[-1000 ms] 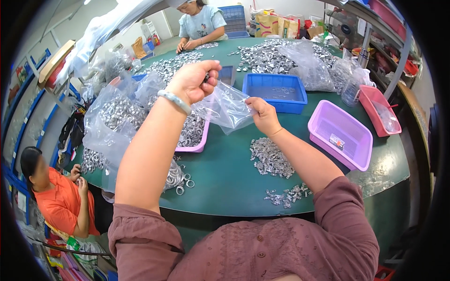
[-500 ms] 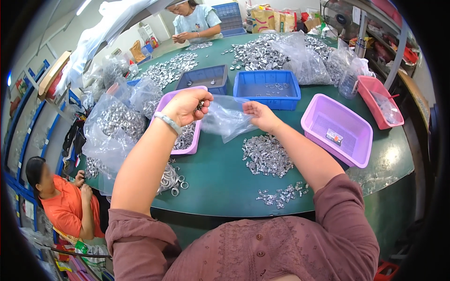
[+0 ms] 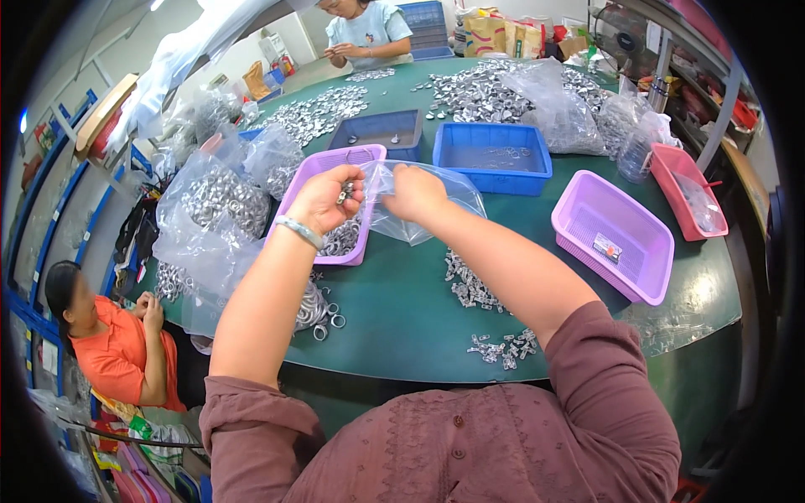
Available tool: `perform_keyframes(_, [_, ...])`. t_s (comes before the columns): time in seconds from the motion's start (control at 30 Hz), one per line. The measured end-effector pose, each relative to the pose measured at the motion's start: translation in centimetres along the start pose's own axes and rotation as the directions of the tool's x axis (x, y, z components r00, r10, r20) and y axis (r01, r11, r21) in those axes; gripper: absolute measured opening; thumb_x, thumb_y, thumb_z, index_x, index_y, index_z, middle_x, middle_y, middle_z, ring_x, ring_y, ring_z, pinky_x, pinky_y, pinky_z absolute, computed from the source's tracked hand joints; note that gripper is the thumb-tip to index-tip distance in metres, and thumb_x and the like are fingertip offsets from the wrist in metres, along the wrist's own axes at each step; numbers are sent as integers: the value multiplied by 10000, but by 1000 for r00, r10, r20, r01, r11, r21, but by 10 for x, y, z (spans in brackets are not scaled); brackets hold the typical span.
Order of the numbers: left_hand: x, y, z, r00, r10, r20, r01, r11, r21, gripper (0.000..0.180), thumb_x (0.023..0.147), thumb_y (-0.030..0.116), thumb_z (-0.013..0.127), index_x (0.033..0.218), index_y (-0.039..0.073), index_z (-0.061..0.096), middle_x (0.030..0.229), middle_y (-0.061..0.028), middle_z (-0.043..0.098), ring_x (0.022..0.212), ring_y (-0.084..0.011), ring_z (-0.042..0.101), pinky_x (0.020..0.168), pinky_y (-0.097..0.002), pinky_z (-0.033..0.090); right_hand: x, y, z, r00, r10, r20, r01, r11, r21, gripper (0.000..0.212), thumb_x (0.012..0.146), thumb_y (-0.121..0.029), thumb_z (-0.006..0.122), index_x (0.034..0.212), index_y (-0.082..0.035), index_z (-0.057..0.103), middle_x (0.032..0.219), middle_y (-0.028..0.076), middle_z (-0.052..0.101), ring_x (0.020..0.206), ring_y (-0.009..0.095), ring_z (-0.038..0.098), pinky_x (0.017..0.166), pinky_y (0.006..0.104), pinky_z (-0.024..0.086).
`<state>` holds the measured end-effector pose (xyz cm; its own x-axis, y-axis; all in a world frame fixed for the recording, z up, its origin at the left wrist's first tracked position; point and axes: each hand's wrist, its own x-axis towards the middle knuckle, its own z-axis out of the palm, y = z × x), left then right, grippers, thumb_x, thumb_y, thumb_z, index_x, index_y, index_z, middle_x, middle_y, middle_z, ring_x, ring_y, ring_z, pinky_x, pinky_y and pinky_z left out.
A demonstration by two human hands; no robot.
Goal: The person assembles small metal hardware components by picking up pieces from the table and fitting them together by hand.
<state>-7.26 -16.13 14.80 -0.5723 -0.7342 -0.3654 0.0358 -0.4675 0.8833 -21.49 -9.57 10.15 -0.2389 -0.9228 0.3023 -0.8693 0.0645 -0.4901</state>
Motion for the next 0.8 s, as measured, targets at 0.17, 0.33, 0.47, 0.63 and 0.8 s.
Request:
perform_keyframes(0.17, [16, -15, 9, 999, -50, 12, 50, 999, -6, 109, 829, 103, 539, 846, -4, 531, 715, -67, 504, 599, -137, 497, 467, -191, 419, 15, 26, 15, 992, 108, 60, -123, 926, 358, 153, 699, -157, 580, 763, -18, 582, 783, 163, 603, 756, 249, 598, 653, 361, 469])
perform_keyframes(0.33, [38, -12, 37, 1000, 21, -3, -21, 999, -37, 74, 814, -8, 498, 886, -15, 512, 801, -93, 508, 717, -207, 519, 643, -315, 507, 18, 39, 4, 975, 93, 203, -222, 504, 835, 49, 741, -68, 515, 717, -36, 543, 713, 73, 583, 615, 157, 526, 580, 284, 421])
perform_keyframes(0.47, [56, -7, 58, 986, 117, -117, -107, 990, 90, 106, 803, -23, 493, 907, -7, 499, 865, -96, 490, 808, -219, 495, 714, -372, 493, 14, 49, -18, 964, 111, 241, -264, 291, 920, 36, 790, -57, 503, 757, -64, 517, 740, 50, 596, 652, 139, 562, 607, 278, 454])
perform_keyframes(0.63, [97, -1, 24, 994, 101, -53, -27, 660, 751, 223, 781, 6, 498, 998, -28, 536, 957, -134, 537, 845, -231, 518, 789, -378, 436, 24, 52, -39, 995, 97, 11, -51, 428, 902, 43, 771, -36, 492, 739, -43, 520, 697, 61, 581, 618, 148, 557, 577, 287, 461])
perform_keyframes(0.8, [84, -2, 64, 977, 128, 172, -174, -2, 985, 723, 660, 183, 612, 1310, 10, 348, 1188, -207, 514, 1087, -276, 512, 894, -311, 403, 23, 102, -58, 860, 490, -141, -210, 592, 778, 53, 743, -50, 494, 696, -25, 500, 637, 67, 542, 541, 150, 533, 489, 293, 469])
